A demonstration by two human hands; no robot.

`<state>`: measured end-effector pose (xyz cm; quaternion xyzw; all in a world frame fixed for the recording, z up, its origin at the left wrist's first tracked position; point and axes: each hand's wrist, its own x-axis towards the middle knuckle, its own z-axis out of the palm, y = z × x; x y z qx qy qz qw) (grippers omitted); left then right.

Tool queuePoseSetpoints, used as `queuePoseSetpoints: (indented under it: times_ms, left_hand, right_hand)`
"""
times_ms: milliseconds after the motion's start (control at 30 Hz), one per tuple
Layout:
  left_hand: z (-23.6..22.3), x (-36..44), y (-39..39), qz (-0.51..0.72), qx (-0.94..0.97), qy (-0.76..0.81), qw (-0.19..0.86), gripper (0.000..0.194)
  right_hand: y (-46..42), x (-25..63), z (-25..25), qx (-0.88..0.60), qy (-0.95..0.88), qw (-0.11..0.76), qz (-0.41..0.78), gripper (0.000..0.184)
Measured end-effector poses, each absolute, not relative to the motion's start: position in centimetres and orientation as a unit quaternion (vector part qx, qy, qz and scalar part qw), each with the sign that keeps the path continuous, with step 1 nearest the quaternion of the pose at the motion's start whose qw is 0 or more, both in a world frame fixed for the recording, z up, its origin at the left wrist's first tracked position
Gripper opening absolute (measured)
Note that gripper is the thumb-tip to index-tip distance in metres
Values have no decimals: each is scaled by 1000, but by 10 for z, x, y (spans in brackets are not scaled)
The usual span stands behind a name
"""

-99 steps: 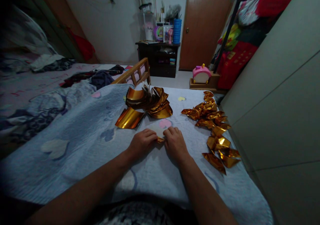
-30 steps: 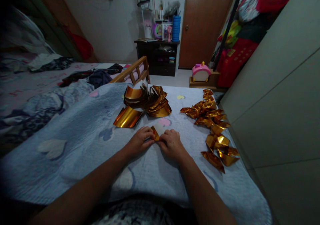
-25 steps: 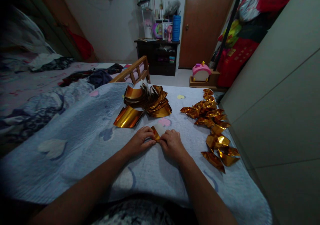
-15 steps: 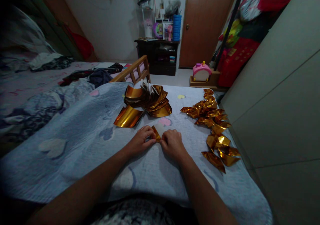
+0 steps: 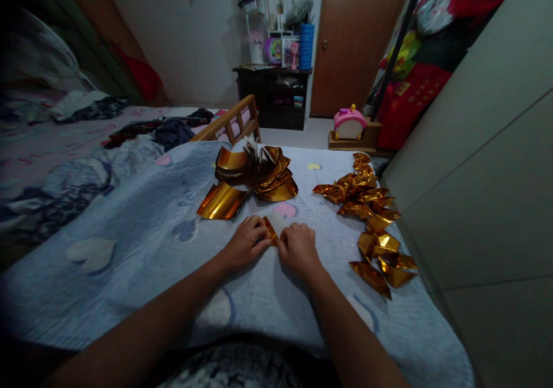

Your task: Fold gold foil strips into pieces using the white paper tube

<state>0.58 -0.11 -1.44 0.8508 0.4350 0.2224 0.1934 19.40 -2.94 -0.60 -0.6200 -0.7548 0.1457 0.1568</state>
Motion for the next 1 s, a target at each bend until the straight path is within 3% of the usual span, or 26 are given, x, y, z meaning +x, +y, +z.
queuePoseSetpoints:
  times_ms: [1000]
  left_hand:
    - [-13, 15, -6, 160, 851, 478, 146, 8]
  right_hand:
    - [-30, 193, -8, -639, -733, 175, 155, 16]
